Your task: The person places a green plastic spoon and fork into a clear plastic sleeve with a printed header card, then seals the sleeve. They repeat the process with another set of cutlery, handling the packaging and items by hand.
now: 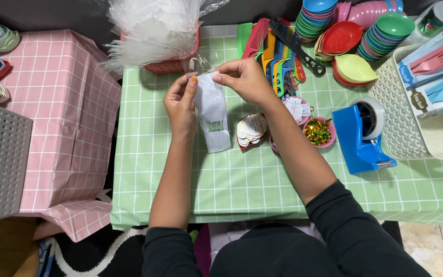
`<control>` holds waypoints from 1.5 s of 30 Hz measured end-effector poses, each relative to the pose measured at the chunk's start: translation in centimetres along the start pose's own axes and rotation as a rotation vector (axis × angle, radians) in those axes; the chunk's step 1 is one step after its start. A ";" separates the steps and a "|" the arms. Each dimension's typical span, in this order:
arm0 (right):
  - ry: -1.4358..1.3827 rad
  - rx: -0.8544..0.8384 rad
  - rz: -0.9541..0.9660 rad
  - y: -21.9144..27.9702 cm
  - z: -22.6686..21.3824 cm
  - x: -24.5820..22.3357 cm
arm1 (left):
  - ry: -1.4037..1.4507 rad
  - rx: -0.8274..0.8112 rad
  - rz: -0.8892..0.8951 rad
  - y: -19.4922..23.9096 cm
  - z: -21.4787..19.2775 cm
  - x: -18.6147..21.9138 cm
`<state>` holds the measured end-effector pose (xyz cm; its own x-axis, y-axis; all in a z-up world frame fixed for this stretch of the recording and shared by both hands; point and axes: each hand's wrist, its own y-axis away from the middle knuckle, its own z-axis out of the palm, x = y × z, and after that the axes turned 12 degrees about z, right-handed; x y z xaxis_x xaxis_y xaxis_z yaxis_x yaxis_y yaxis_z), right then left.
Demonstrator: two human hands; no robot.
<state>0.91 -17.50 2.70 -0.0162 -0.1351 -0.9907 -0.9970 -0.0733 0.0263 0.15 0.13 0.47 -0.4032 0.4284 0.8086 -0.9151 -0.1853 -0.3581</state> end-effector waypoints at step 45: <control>0.101 -0.059 -0.247 2.4 0.2 -3.6 | 0.200 -0.235 0.068 -0.6 -1.7 0.7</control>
<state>-1.43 -16.97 6.35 0.2376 -0.2034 -0.9498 -0.9635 -0.1733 -0.2039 0.44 2.03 0.43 -0.4330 0.5921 0.6797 -0.8510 -0.0198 -0.5249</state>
